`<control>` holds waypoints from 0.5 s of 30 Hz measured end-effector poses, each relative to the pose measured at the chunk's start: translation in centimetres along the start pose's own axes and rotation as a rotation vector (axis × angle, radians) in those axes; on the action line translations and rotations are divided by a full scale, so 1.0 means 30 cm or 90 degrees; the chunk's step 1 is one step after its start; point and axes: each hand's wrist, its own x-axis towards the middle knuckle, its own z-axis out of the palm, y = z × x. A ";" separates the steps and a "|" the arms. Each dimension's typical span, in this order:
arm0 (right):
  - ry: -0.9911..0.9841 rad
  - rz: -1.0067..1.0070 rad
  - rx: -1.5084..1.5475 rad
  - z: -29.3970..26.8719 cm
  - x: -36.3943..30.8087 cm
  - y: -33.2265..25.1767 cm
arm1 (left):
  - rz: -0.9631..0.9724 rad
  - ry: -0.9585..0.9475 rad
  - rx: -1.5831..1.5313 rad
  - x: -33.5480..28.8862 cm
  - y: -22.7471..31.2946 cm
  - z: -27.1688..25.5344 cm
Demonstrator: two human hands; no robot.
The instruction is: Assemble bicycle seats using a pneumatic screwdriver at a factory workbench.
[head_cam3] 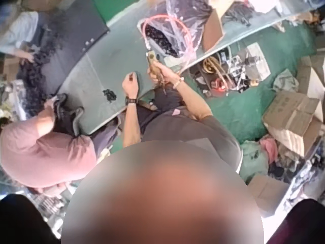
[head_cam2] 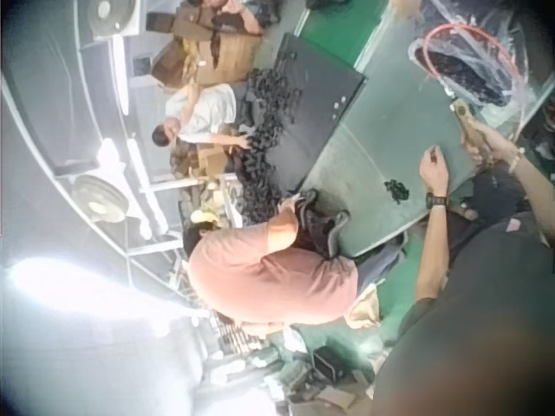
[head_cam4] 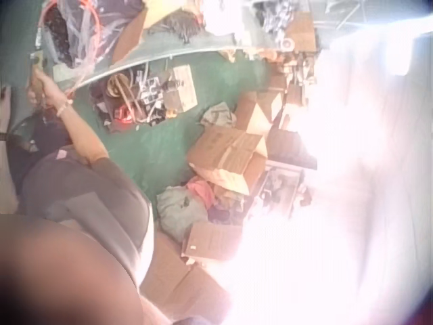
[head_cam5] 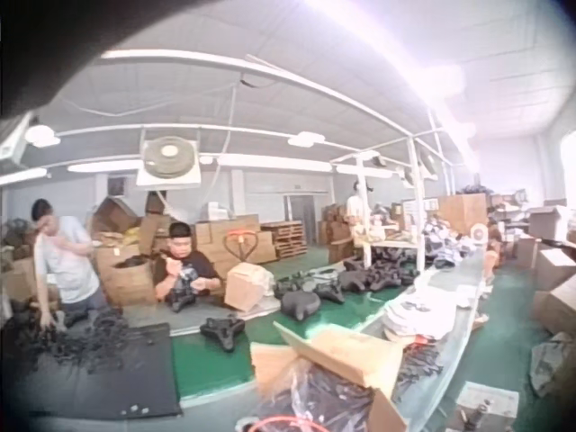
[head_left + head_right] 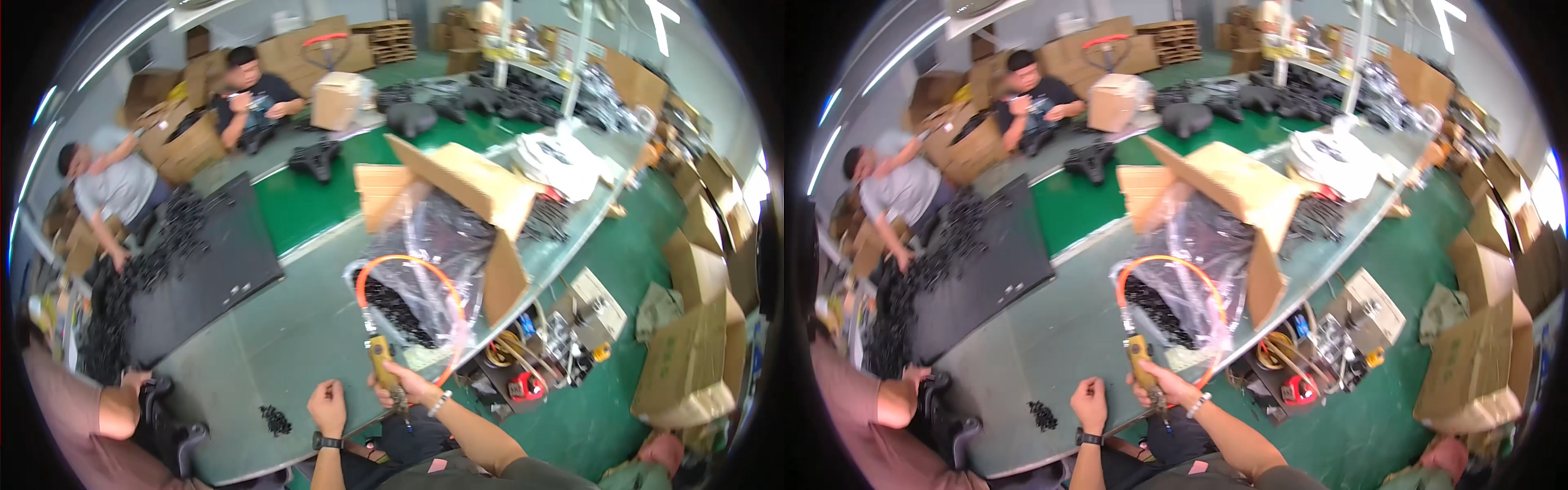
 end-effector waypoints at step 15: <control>0.038 -0.032 -0.052 -0.014 0.032 -0.002 | 0.065 0.048 0.026 0.020 0.104 -0.192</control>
